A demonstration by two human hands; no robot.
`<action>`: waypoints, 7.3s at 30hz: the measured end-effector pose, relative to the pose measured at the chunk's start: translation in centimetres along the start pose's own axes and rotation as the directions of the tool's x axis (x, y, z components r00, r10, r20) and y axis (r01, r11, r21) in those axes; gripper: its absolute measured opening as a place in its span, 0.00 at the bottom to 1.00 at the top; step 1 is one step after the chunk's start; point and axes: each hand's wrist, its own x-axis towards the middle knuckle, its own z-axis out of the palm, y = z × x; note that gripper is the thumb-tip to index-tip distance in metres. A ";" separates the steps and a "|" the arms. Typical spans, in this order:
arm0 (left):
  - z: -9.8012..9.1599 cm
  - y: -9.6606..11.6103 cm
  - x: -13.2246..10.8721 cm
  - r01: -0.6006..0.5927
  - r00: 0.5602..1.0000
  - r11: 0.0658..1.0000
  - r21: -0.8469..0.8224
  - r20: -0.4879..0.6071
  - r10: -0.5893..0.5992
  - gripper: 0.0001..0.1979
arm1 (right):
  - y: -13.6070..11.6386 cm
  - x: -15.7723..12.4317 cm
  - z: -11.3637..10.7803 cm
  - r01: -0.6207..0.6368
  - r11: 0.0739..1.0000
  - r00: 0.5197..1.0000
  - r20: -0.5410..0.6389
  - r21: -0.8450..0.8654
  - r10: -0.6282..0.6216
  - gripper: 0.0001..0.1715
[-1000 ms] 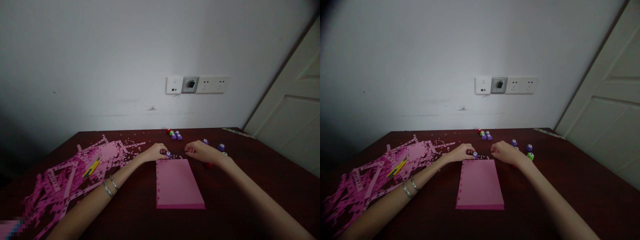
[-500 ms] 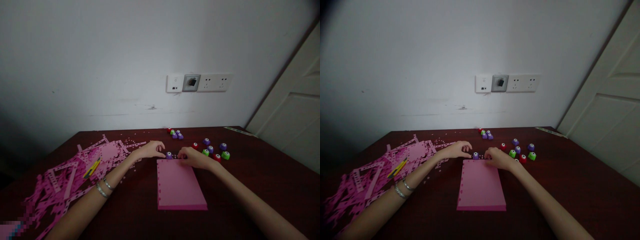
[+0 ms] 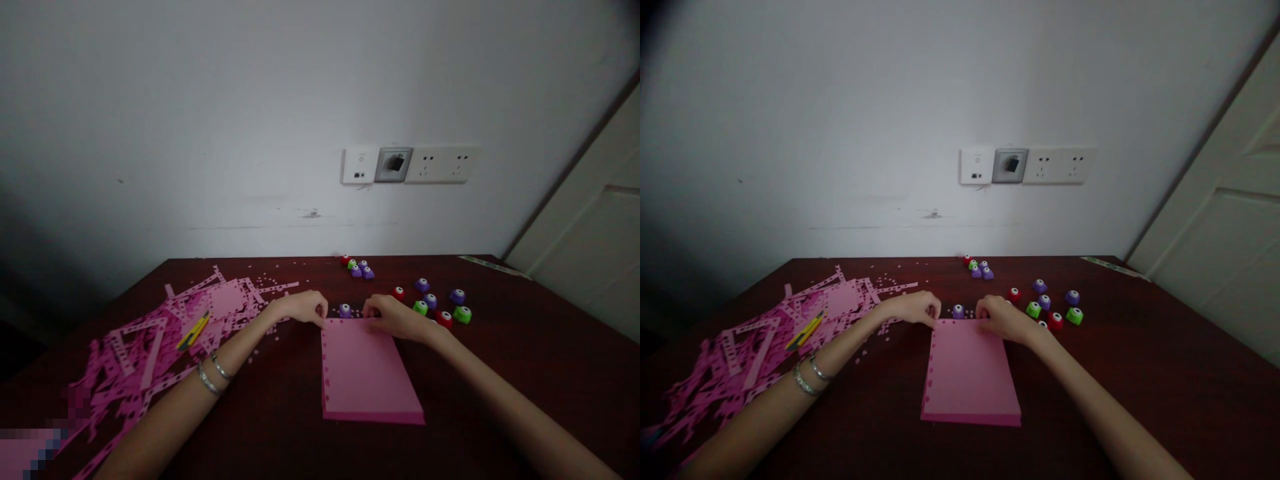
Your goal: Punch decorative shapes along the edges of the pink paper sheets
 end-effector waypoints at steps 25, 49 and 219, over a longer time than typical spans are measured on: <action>-0.7 0.0 -0.5 0.068 0.998 0.997 -0.022 0.010 -0.067 0.09 | -0.2 -0.2 0.0 -0.021 0.996 1.000 0.001 0.090 0.021 0.04; -0.7 0.3 -0.5 0.188 0.981 0.982 -0.030 -0.033 -0.189 0.09 | 0.1 0.1 0.5 -0.064 0.997 0.996 -0.056 0.040 0.066 0.08; 0.7 -0.8 1.0 0.025 0.996 0.994 -0.105 -0.081 -0.033 0.05 | 5.7 -1.7 -8.9 -0.485 0.854 0.854 -0.312 -0.190 0.416 0.18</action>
